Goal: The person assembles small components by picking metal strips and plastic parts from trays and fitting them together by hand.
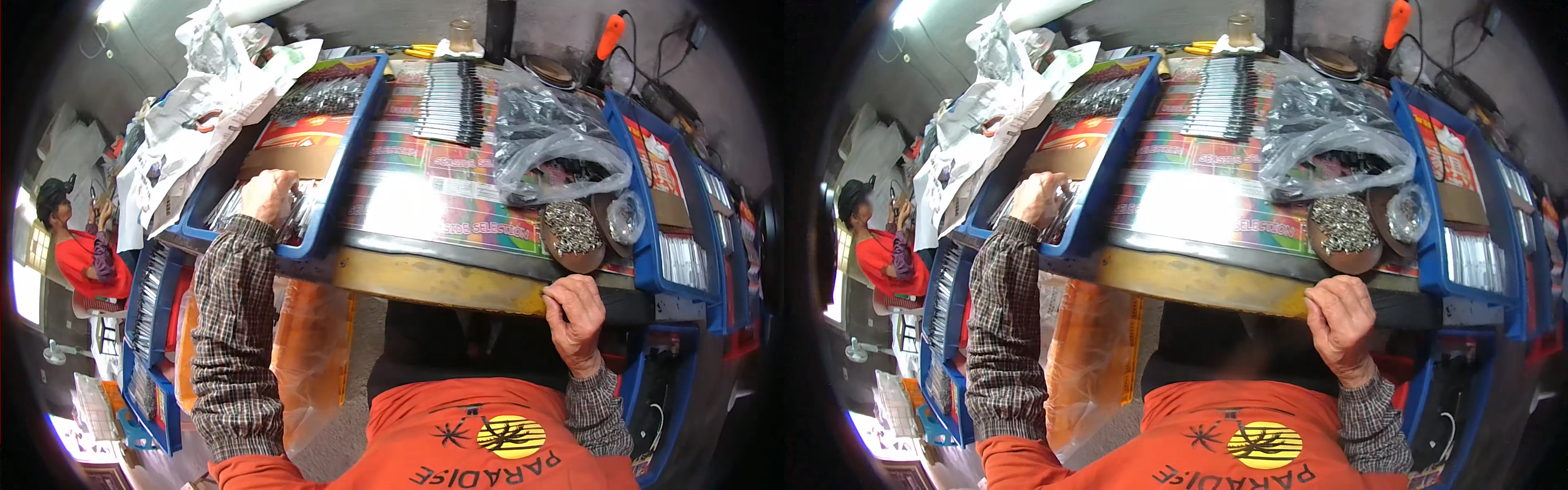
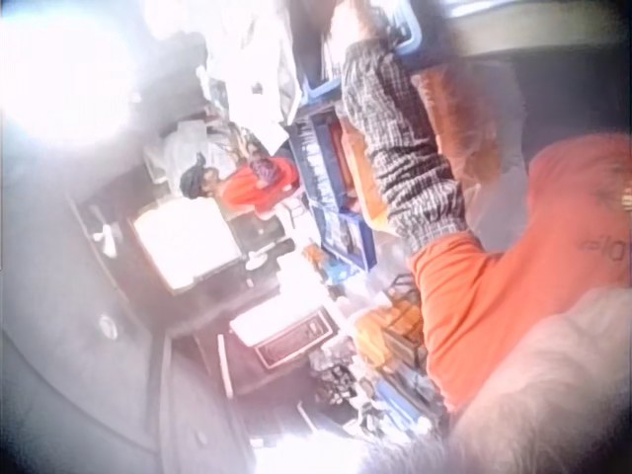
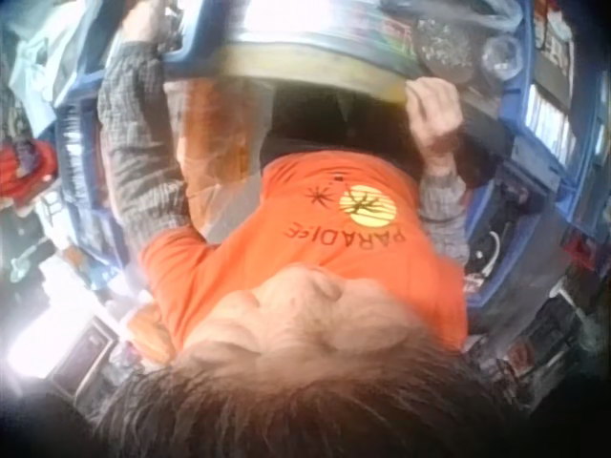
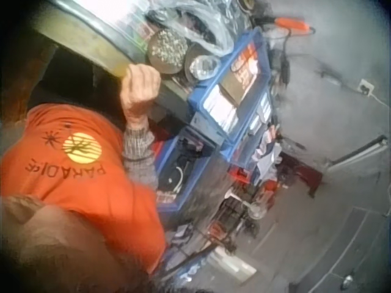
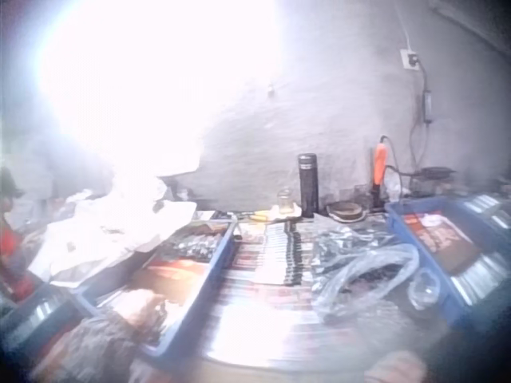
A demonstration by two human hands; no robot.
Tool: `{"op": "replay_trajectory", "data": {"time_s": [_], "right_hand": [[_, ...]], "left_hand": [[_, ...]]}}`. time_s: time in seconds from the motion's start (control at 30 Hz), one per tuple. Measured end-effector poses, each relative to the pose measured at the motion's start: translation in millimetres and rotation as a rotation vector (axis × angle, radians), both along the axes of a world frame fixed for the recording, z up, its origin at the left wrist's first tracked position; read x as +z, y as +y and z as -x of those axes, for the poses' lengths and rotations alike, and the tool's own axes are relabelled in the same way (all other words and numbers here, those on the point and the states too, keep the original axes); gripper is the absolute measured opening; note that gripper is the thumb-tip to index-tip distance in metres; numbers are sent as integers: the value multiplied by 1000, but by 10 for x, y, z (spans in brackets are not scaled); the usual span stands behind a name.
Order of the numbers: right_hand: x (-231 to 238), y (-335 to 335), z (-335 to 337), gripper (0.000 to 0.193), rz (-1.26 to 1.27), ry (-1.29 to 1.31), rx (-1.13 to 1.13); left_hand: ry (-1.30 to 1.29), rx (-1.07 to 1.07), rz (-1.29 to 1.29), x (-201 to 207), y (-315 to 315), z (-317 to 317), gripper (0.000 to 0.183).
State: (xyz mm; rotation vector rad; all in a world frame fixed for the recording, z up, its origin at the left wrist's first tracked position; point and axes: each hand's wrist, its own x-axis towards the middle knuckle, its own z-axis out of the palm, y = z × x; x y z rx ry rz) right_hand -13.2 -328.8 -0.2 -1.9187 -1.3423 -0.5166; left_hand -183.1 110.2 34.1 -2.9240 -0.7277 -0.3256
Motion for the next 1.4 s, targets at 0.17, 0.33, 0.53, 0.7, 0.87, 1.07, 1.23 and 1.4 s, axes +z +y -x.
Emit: {"op": "replay_trajectory", "data": {"time_s": [0.17,0.33,0.53,0.7,0.87,1.07,1.23,1.4], "right_hand": [[23,-118,24,20,2,-26,4],[116,-314,-10,18,12,-50,-18],[497,-731,-371,14,33,-244,-172],[718,-1142,-854,7,82,-167,-424],[704,-1420,-1408,15,205,62,-532],[617,-1442,-1762,25,411,241,-487],[622,-1406,-1821,27,509,231,-471],[643,-1385,-1838,26,495,280,-457]], "left_hand": [[-35,18,-77,-148,246,32,34],[-24,-31,-89,-99,362,113,38],[-213,-121,-210,-321,586,247,18],[-66,69,19,-48,242,164,16],[-255,11,-66,-9,191,137,7],[-706,37,88,95,-152,166,20],[-850,-122,18,135,-711,92,23],[-864,-45,508,146,-1343,-41,20]]}}
